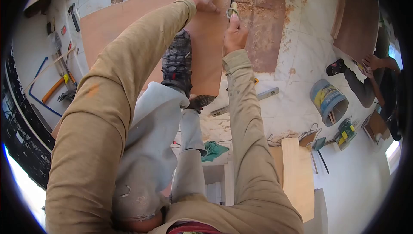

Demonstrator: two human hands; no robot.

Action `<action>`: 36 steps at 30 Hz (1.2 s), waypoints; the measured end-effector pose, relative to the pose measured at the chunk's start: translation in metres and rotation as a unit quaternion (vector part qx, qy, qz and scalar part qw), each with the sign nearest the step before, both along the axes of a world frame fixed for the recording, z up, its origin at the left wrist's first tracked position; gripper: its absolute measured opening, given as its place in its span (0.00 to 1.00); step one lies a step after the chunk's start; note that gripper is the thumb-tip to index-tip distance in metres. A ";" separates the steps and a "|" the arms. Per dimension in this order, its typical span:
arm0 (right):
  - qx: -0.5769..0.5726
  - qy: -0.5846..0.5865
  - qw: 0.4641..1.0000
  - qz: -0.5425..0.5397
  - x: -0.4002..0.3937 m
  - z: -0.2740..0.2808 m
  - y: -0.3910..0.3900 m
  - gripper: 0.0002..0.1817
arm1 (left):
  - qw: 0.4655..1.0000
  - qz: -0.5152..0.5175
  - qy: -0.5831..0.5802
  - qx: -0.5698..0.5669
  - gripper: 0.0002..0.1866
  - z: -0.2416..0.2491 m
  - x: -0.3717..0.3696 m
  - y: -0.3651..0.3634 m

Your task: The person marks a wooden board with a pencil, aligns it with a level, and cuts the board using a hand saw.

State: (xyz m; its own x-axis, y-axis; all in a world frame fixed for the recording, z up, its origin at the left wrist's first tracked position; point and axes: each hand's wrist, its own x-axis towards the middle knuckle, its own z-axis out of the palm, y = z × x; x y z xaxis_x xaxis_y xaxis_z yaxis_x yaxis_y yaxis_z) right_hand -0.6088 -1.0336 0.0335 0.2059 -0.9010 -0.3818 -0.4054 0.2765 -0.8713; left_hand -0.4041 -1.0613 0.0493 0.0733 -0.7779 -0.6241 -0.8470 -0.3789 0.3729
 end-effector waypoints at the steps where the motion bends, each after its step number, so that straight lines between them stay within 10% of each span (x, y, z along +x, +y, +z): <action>1: 0.024 -0.021 0.999 -0.015 0.003 0.002 -0.004 0.24 | 1.000 -0.002 -0.004 -0.007 0.43 -0.006 0.000 0.003; 8: 0.081 -0.061 0.995 0.008 -0.023 0.020 0.023 0.22 | 1.000 0.005 0.013 -0.028 0.40 -0.014 0.001 0.004; 14: 0.157 -0.007 0.988 -0.001 -0.110 0.149 0.128 0.24 | 1.000 -0.003 -0.006 -0.023 0.40 -0.013 -0.002 0.004; 20: -0.008 0.017 0.999 0.038 -0.003 0.025 -0.002 0.23 | 0.999 -0.004 0.005 -0.040 0.40 -0.019 0.001 0.005; 29: 0.141 0.034 0.989 0.033 -0.095 0.118 0.107 0.23 | 0.999 0.004 -0.017 -0.028 0.42 -0.014 -0.004 0.007; 36: -0.030 0.002 0.999 0.012 -0.013 0.036 0.016 0.23 | 1.000 -0.006 0.014 0.002 0.41 -0.006 0.000 -0.003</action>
State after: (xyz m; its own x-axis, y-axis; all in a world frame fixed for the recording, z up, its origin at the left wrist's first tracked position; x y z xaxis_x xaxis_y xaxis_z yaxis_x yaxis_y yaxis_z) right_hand -0.6215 -1.0174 0.0698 0.2267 -0.9174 -0.3272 -0.4143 0.2132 -0.8848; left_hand -0.4041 -1.0638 0.0437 0.0471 -0.7755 -0.6296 -0.8407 -0.3711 0.3943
